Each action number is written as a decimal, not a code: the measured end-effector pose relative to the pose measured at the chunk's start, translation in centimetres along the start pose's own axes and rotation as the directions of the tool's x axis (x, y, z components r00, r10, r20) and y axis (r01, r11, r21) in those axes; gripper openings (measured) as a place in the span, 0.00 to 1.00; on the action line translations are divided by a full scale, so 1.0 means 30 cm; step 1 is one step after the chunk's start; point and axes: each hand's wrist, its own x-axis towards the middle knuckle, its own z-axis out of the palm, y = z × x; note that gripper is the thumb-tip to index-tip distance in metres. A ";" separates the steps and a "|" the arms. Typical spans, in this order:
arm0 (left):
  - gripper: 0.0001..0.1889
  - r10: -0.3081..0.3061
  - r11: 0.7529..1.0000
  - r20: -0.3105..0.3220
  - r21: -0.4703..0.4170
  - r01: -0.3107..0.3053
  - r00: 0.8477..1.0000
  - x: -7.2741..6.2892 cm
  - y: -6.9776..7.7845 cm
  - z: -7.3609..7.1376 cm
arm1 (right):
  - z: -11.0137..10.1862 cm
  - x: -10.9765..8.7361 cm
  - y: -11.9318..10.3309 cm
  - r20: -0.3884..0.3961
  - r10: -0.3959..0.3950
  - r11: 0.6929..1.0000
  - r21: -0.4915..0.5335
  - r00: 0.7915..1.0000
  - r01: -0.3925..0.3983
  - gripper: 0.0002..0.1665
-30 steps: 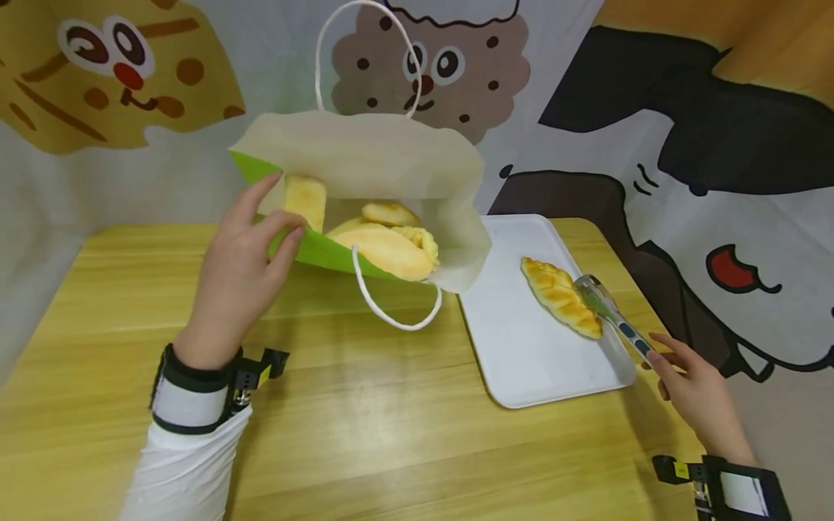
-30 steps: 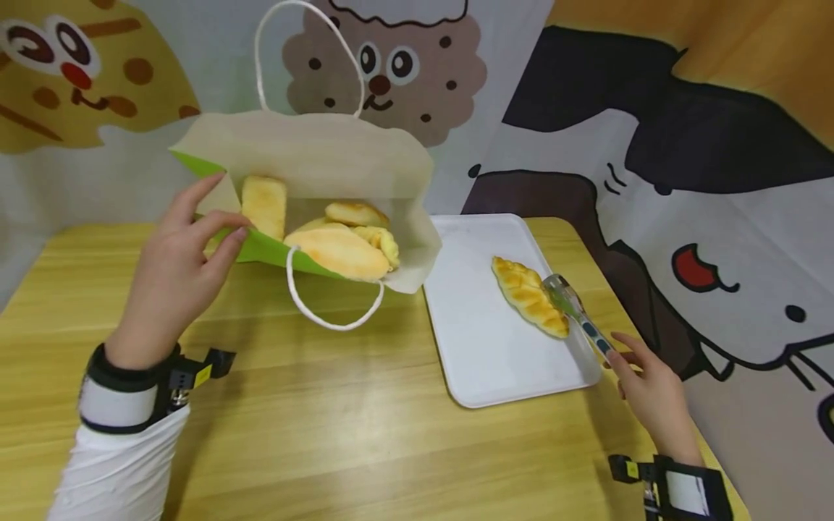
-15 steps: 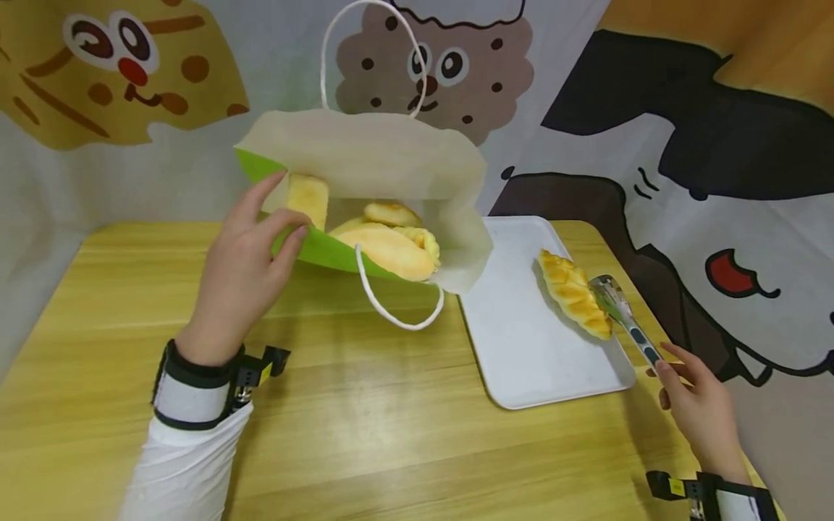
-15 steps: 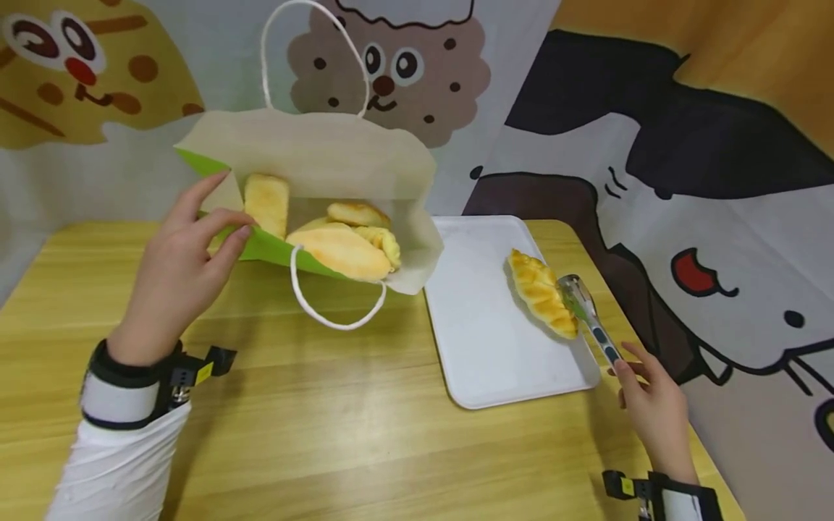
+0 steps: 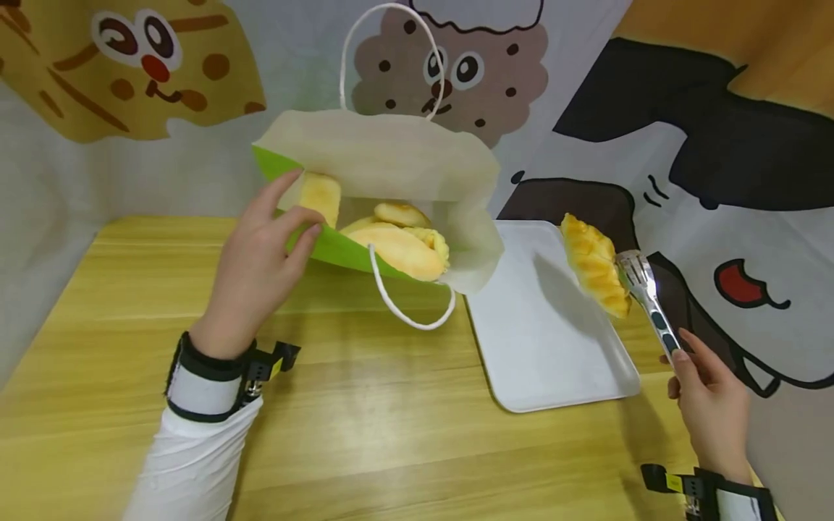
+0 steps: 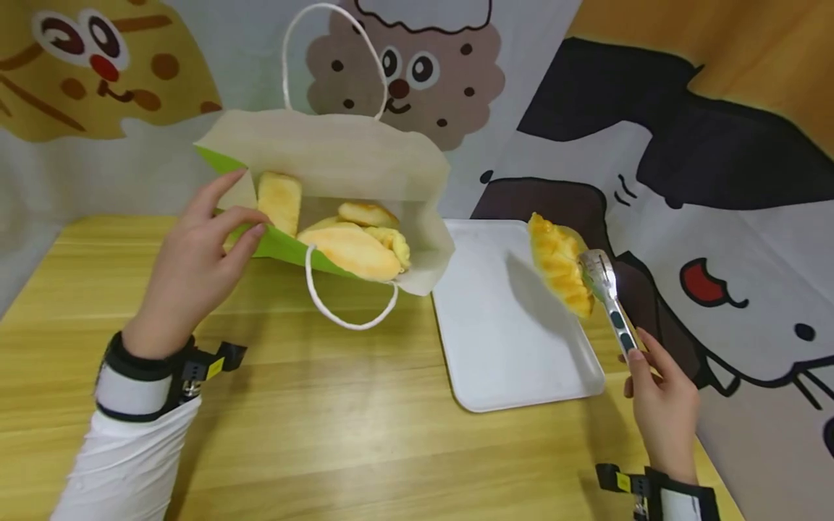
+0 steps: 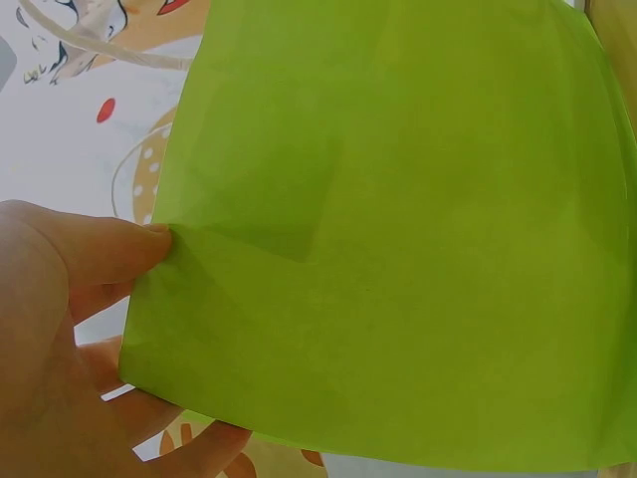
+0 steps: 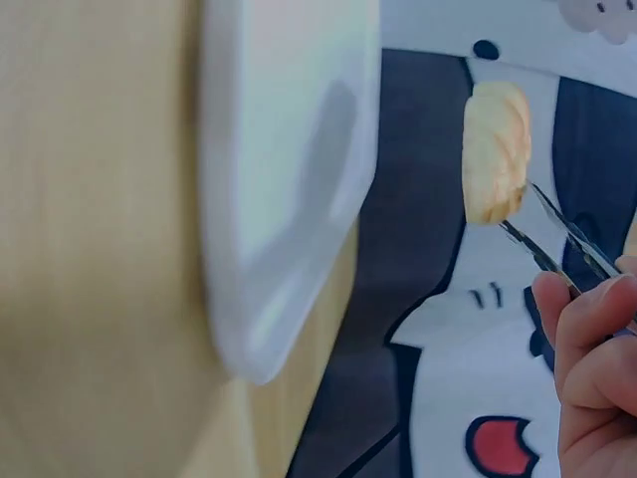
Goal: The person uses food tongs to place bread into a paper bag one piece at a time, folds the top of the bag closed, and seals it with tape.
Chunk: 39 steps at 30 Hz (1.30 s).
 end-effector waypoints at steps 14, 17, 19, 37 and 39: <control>0.07 -0.001 1.000 0.006 0.010 0.001 1.000 0.001 0.003 -0.006 | -0.055 -0.061 -0.186 -0.194 -0.159 0.961 0.195 0.968 0.197 0.21; 0.07 -0.004 1.000 0.005 0.013 0.004 1.000 0.001 0.001 -0.011 | -0.063 -0.076 -0.237 -0.219 -0.231 0.946 0.179 0.948 0.271 0.21; 0.07 0.000 1.000 -0.002 0.018 0.000 1.000 0.001 -0.002 -0.012 | -0.066 -0.086 -0.270 -0.225 -0.263 0.936 0.174 0.938 0.305 0.21; 0.07 0.014 1.000 0.009 0.026 -0.014 1.000 0.004 -0.001 -0.009 | 0.000 -0.201 -0.521 -0.217 -0.501 0.763 0.347 0.838 0.546 0.19; 0.07 0.011 1.000 0.009 0.024 -0.011 1.000 0.004 0.001 -0.005 | 0.016 -0.208 -0.547 -0.213 -0.558 0.693 0.412 0.802 0.592 0.19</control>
